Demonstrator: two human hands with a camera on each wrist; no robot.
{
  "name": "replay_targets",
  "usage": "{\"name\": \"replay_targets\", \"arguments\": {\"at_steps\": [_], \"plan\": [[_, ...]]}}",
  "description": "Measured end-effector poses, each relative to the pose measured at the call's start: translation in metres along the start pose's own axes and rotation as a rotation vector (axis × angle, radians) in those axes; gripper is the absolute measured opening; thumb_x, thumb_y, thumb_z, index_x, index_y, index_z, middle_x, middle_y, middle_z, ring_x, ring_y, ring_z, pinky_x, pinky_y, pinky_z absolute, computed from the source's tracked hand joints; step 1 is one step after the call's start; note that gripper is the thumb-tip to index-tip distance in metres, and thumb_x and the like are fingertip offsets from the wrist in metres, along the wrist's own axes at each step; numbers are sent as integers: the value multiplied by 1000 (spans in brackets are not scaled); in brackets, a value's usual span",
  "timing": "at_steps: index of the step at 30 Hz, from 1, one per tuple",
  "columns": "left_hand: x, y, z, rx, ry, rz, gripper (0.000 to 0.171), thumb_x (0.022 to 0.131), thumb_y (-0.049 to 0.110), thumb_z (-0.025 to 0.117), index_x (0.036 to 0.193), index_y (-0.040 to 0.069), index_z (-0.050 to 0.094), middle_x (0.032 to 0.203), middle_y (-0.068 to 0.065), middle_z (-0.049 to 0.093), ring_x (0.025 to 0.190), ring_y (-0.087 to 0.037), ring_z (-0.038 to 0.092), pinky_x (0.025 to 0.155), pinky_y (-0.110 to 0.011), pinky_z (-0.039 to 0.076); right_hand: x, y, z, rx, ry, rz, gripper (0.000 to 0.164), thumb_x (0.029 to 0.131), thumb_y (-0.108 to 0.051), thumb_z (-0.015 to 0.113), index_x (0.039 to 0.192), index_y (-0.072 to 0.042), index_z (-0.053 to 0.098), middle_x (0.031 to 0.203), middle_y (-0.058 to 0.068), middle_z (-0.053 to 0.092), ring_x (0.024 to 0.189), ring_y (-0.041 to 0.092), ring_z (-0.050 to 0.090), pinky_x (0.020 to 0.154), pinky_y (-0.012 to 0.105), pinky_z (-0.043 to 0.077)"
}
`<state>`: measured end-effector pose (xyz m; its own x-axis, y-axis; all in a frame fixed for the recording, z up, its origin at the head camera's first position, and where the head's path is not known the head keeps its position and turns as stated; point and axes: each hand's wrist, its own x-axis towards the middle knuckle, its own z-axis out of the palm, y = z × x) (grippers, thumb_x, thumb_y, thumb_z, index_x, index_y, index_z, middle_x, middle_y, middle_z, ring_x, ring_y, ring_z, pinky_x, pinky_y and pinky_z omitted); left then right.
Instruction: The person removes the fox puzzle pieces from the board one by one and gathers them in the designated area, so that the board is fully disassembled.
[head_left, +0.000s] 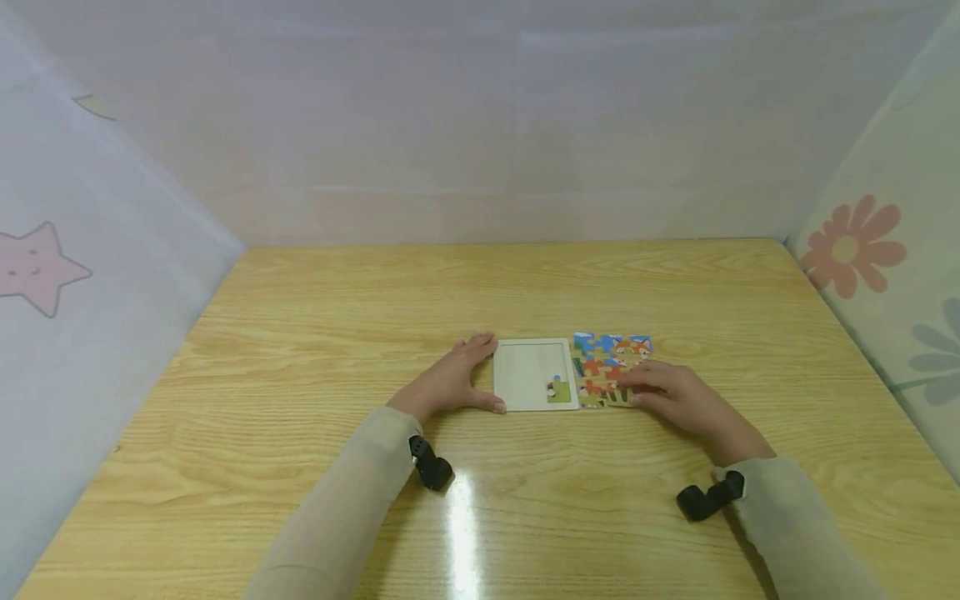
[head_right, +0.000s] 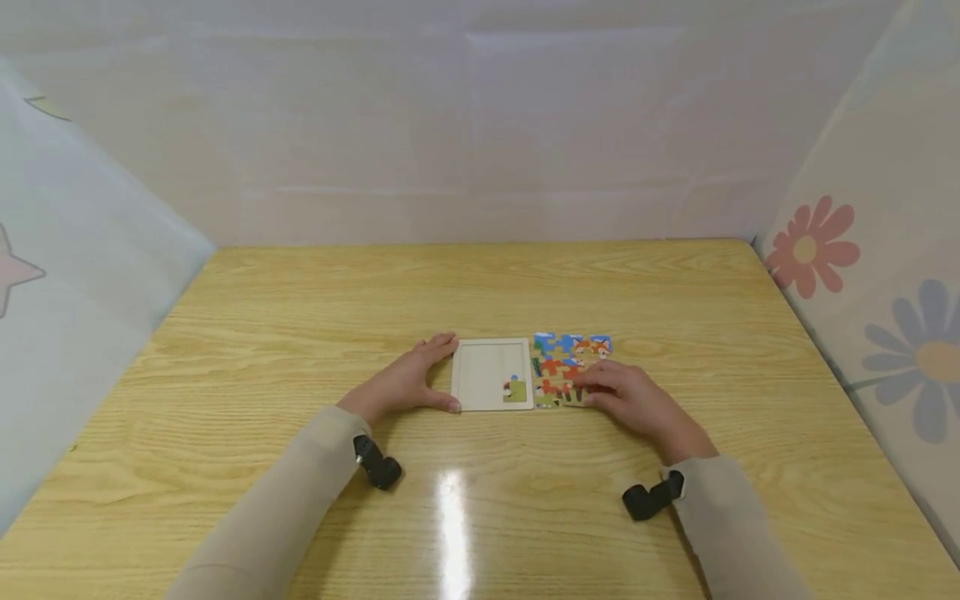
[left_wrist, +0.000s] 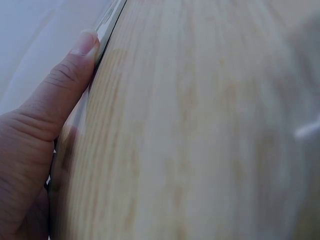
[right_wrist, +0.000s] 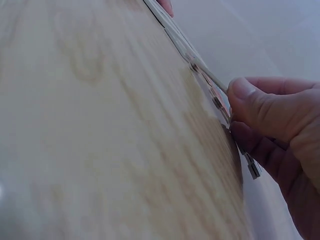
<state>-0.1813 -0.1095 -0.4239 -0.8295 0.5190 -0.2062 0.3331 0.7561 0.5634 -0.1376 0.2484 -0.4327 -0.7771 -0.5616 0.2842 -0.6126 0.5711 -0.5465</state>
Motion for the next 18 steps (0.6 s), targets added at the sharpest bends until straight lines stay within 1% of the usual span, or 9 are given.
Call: {"name": "replay_targets", "arguments": {"at_steps": [2,5,9,13,15,18], "plan": [[0,0,0,4,-2,0,108,65,54,77,149,16,21,156,3,9,142,-30,5,115,-45,13,-1,1,-1,-8,6,-13,25,80,2,67,103,-7,70,103,5,66,99,25,60,86,19,46],[0,1,0,2,-5,-1,108,65,55,76,149,16,21,156,3,9,142,-32,5,114,-45,13,-2,3,-2,-7,16,-38,25,78,4,68,101,-7,71,102,5,66,99,23,60,87,12,43],[0,1,-1,-1,-5,-6,109,64,56,77,149,16,21,156,3,9,142,-32,5,115,-45,12,-3,6,-2,9,18,-90,27,77,7,68,101,-4,70,102,6,64,95,15,59,79,12,46],[1,0,-2,-4,-6,-7,110,63,56,76,149,16,21,156,4,9,142,-30,4,115,-44,11,-3,8,-1,19,11,-117,27,77,7,67,103,-1,70,102,7,63,93,12,58,74,16,48],[1,0,-1,-6,-10,-10,110,62,57,76,149,16,21,156,5,8,142,-30,4,115,-44,11,-4,9,-1,7,12,-117,27,77,7,67,103,-2,70,103,7,63,94,12,58,75,16,48],[1,0,-1,-10,-12,-11,111,62,58,76,149,17,20,156,5,8,142,-30,3,115,-44,11,-5,9,-1,3,17,-110,28,77,7,68,103,-3,70,104,7,63,97,14,58,78,13,47]]}}
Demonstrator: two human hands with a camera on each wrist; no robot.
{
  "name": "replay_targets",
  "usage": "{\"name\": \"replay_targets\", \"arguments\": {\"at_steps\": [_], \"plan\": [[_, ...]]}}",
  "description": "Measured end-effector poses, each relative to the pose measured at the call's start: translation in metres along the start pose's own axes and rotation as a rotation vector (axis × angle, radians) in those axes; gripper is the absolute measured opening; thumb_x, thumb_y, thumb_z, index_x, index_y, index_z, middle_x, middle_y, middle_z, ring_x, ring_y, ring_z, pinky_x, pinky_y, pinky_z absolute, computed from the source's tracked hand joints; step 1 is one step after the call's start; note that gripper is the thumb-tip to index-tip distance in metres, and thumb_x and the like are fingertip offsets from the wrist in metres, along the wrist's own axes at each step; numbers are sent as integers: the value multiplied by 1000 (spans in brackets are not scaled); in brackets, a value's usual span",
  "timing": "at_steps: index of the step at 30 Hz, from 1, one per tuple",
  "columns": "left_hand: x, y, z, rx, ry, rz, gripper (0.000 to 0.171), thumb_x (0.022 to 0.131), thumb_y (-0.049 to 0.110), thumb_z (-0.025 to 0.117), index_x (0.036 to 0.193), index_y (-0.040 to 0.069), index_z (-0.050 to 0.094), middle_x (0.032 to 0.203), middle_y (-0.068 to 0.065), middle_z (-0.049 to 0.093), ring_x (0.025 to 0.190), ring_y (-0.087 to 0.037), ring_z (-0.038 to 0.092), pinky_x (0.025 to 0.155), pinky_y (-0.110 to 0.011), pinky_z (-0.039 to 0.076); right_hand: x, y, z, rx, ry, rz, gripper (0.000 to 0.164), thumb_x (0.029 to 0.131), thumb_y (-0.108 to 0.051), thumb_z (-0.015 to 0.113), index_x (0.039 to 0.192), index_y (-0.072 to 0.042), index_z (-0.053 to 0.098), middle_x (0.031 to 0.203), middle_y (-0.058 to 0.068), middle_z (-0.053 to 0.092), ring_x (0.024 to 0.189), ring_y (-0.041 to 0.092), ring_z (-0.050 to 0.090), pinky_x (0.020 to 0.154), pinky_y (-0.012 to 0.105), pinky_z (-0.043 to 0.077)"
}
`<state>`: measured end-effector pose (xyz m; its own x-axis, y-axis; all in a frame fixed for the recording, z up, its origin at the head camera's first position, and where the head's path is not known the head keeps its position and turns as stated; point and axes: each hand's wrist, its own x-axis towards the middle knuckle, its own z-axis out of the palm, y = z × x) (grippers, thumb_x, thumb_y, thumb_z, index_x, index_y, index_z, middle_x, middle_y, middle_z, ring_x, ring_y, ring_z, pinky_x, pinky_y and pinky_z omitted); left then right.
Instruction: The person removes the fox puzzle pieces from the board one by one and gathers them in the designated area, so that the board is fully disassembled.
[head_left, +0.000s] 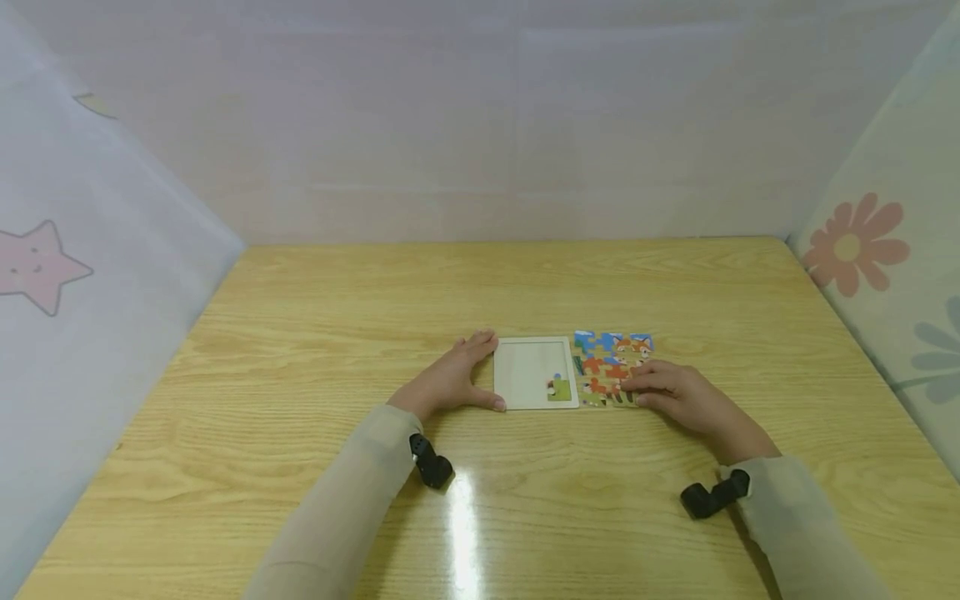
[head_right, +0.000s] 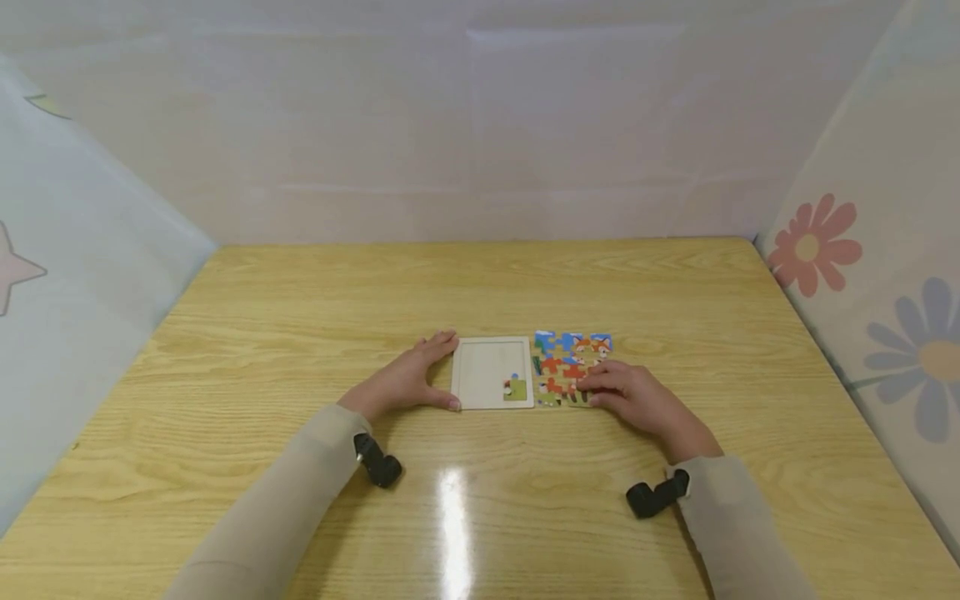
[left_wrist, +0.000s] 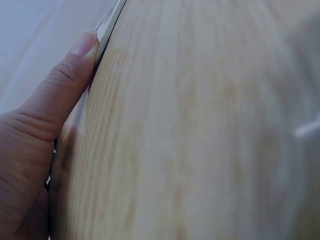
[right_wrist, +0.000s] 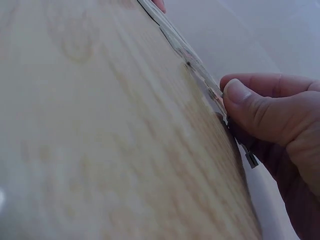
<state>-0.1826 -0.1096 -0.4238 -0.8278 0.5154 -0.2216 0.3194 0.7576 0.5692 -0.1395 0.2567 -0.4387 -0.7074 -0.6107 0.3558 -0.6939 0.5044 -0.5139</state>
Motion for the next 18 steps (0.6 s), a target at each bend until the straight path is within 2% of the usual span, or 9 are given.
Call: {"name": "replay_targets", "arguments": {"at_steps": [7,10,15,18], "plan": [[-1,1,-1,8,8,-7,110,63,56,77,149,17,22,156,5,10,142,-31,5,115,-44,12,0,-2,0,8,19,-1,28,77,6,68,102,-4,71,105,11,64,100,26,58,85,7,41],[-1,1,-1,7,5,-9,110,63,56,77,149,17,21,156,5,10,142,-32,5,115,-45,12,2,-4,0,-13,20,-15,27,76,6,68,101,-4,71,104,10,64,97,28,59,83,11,45],[-1,1,-1,9,-1,-12,110,63,56,76,149,18,21,156,5,9,142,-33,5,115,-45,13,4,-6,-1,-49,15,-42,28,74,8,69,100,-3,72,102,8,64,91,25,61,74,24,52],[-1,1,-1,6,-4,-12,109,63,56,77,149,17,21,156,5,9,142,-33,5,115,-45,12,5,-5,-1,-64,18,-76,29,72,10,70,98,-3,72,100,8,63,88,22,61,71,23,52]]}}
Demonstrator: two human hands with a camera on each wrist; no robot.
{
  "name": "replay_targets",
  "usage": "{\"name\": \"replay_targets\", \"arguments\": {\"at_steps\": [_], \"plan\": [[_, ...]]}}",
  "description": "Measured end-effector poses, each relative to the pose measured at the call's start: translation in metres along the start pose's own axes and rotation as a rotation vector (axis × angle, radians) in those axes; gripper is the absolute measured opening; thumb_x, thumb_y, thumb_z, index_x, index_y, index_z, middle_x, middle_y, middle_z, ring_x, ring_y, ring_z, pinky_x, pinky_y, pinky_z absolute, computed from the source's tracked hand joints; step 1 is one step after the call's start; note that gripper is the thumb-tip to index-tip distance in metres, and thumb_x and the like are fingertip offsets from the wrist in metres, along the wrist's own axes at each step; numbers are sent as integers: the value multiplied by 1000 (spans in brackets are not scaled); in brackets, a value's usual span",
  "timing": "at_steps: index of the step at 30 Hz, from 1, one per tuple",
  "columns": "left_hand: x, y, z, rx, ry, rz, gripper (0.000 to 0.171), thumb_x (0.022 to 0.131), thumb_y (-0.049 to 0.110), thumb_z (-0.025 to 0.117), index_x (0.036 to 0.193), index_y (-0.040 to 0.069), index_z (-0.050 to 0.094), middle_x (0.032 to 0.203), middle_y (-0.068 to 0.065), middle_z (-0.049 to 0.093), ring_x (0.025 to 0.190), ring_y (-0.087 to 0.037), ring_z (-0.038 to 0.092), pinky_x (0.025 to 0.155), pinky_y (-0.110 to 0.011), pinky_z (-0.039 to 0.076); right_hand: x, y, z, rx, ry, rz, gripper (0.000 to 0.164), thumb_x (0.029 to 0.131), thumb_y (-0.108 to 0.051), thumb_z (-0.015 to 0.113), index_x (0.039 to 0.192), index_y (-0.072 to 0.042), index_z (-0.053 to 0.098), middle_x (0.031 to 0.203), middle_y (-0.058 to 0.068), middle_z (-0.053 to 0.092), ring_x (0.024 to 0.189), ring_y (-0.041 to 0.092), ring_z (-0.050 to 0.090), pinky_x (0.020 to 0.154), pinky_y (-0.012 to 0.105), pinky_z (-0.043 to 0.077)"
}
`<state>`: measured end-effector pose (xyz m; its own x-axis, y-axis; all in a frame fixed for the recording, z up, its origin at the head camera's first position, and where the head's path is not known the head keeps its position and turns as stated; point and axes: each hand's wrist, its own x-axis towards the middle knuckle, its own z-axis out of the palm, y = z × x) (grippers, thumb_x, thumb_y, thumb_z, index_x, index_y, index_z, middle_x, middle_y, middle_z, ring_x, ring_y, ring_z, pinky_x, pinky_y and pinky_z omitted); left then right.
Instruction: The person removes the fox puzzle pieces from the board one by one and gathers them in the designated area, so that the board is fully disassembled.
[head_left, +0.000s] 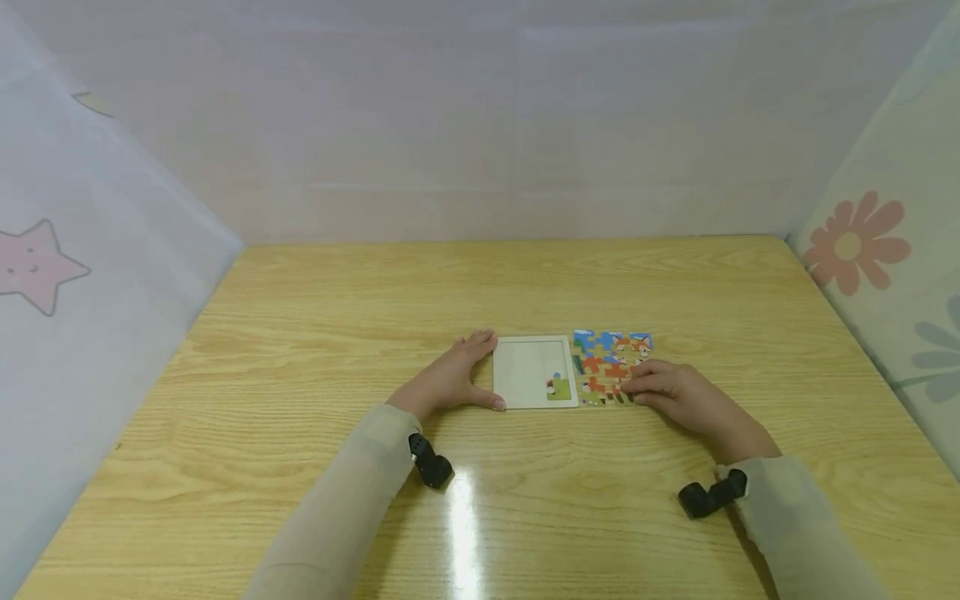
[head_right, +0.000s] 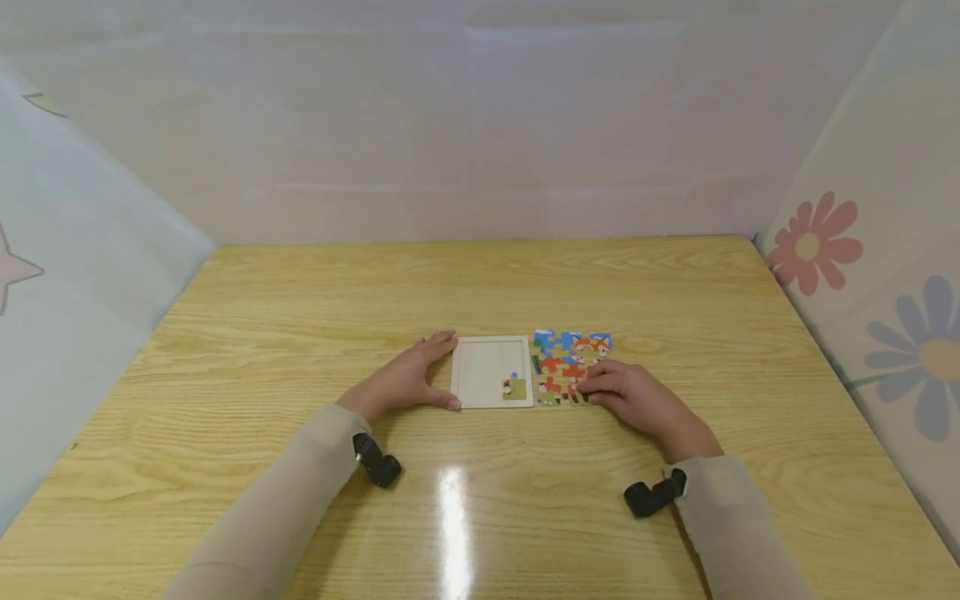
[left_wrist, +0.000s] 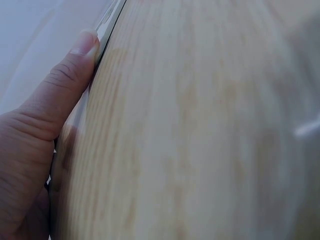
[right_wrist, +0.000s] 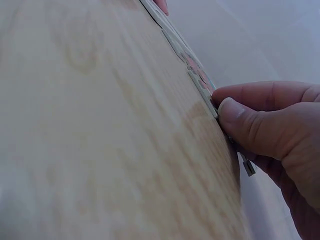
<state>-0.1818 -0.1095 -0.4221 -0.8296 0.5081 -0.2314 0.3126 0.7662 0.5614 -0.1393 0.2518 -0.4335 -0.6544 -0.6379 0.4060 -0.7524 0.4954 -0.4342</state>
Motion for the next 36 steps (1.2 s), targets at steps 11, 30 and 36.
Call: {"name": "replay_targets", "arguments": {"at_steps": [11,30,36], "plan": [[1,0,-1,20,-6,35,109,65,55,75,149,13,19,156,-1,7,142,-29,3,115,-45,10,2,0,3,-9,20,-15,28,70,10,71,94,-6,73,97,7,65,86,19,62,73,15,49],[-2,2,-1,5,5,32,107,66,53,76,148,13,21,156,0,9,142,-27,4,115,-44,11,30,-14,-1,-54,123,98,13,83,0,65,94,-5,69,85,2,67,75,10,58,64,28,50],[-2,2,-1,0,3,33,107,66,53,76,149,13,21,156,0,9,142,-28,4,115,-44,11,47,-18,4,-43,204,41,17,78,7,66,93,-1,69,90,7,66,70,11,56,61,26,49]]}}
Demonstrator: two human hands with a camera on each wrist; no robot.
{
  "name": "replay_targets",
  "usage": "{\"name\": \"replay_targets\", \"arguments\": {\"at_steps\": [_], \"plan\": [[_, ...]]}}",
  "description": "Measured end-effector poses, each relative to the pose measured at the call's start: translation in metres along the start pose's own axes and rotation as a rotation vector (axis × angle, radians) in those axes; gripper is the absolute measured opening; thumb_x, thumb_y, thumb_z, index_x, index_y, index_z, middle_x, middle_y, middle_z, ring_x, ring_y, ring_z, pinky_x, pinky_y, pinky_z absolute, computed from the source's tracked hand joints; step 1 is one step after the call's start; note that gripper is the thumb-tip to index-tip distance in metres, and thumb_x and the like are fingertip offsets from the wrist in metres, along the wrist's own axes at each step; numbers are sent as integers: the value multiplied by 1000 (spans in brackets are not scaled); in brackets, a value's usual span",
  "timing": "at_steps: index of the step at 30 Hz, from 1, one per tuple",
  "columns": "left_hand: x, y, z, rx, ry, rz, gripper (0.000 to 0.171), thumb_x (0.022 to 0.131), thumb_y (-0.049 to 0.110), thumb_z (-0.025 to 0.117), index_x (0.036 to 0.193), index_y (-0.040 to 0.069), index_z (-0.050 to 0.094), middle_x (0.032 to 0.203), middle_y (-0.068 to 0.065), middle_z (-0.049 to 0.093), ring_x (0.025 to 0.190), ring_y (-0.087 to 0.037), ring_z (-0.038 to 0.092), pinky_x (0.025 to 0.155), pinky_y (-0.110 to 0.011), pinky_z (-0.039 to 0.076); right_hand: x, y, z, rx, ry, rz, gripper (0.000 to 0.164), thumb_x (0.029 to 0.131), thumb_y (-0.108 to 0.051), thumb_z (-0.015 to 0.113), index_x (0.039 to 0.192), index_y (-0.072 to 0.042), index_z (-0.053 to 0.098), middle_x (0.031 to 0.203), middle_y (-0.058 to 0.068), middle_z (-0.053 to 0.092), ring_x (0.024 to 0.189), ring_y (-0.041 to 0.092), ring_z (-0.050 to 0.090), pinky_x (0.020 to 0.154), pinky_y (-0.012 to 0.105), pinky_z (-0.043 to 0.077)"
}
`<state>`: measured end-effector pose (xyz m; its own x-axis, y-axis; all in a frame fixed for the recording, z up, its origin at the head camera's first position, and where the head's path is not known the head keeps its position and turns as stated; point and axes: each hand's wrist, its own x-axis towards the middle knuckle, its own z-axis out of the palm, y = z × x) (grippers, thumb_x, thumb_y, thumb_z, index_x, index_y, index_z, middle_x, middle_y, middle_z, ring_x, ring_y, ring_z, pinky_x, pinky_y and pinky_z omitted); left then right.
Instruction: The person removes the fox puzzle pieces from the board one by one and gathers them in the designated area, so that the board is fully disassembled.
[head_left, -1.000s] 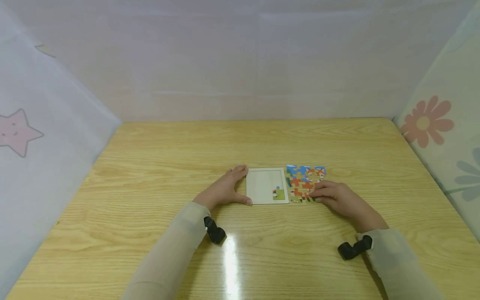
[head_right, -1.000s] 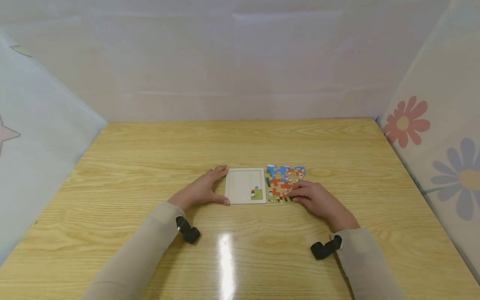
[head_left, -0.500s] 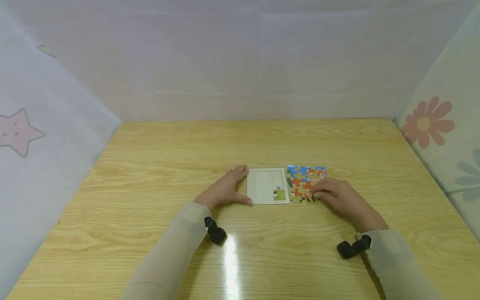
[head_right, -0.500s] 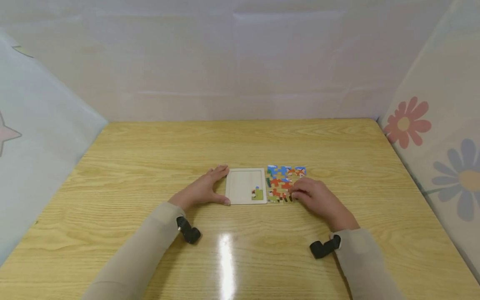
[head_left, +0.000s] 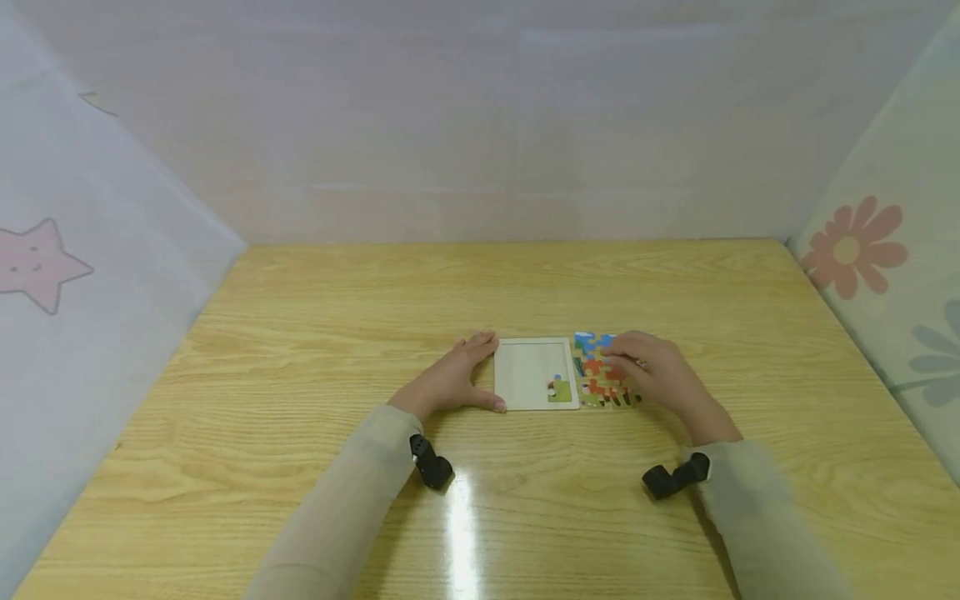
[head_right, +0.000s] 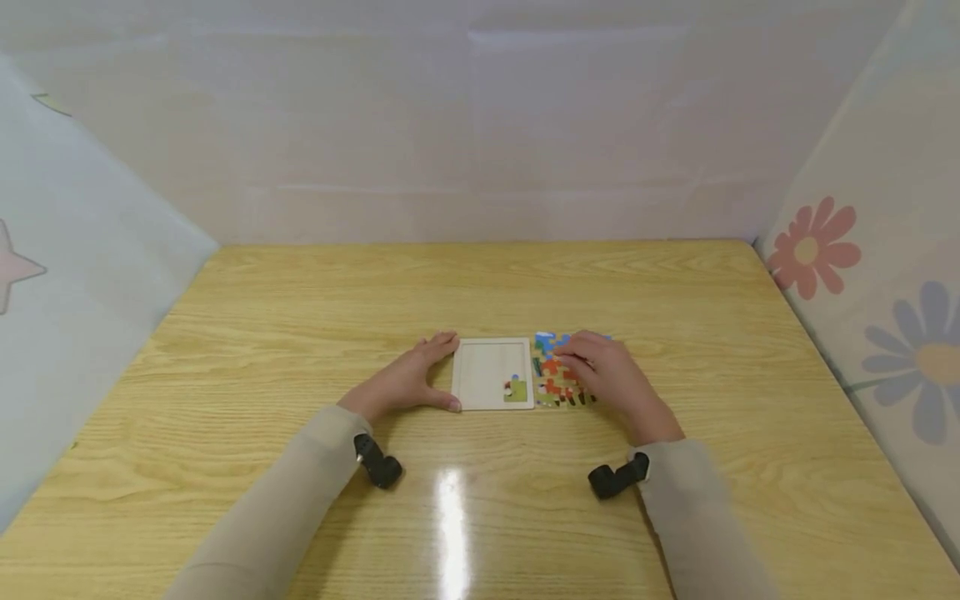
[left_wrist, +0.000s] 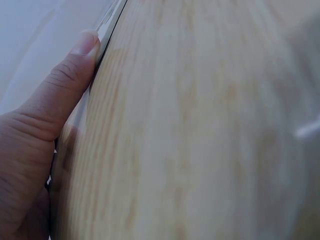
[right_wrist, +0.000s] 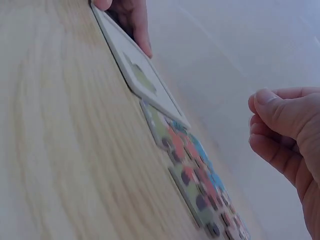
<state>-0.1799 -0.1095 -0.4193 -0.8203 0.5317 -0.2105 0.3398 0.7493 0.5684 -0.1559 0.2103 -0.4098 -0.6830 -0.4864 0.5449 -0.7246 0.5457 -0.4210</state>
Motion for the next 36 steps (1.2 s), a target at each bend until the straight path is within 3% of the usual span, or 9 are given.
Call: {"name": "replay_targets", "arguments": {"at_steps": [6,11,17,22,30,36], "plan": [[1,-2,2,10,1,3,108,65,54,76,149,13,20,156,1,9,142,-27,4,115,-44,11,10,-6,10,75,-40,28,18,77,5,68,94,0,69,90,7,67,72,13,59,61,25,52],[1,-4,2,10,3,-1,109,65,54,76,149,13,20,156,1,8,143,-26,3,115,-43,10,17,-16,16,153,-177,150,21,83,-5,67,103,0,67,91,6,64,77,11,57,66,27,54],[2,-4,2,8,4,-9,109,65,55,76,149,14,20,156,2,8,142,-29,3,115,-44,11,27,-20,24,196,-372,195,36,79,-11,72,112,2,64,89,6,61,76,13,51,66,26,48],[2,-3,2,7,5,-19,109,64,56,76,149,16,20,156,3,8,142,-32,4,115,-46,12,35,-21,30,162,-515,250,45,75,-20,77,114,-1,63,88,3,58,75,13,47,67,26,45],[3,-3,2,-1,2,-18,110,64,56,76,149,15,20,156,2,7,142,-31,3,115,-45,11,45,-26,36,99,-621,292,31,72,-19,79,97,-7,66,78,0,52,69,13,44,63,26,39],[3,-5,2,10,3,-5,111,64,56,76,149,14,18,156,0,8,142,-30,3,115,-46,11,57,-38,38,12,-709,400,30,72,-18,80,92,-6,62,72,0,50,66,15,44,59,26,38]]}}
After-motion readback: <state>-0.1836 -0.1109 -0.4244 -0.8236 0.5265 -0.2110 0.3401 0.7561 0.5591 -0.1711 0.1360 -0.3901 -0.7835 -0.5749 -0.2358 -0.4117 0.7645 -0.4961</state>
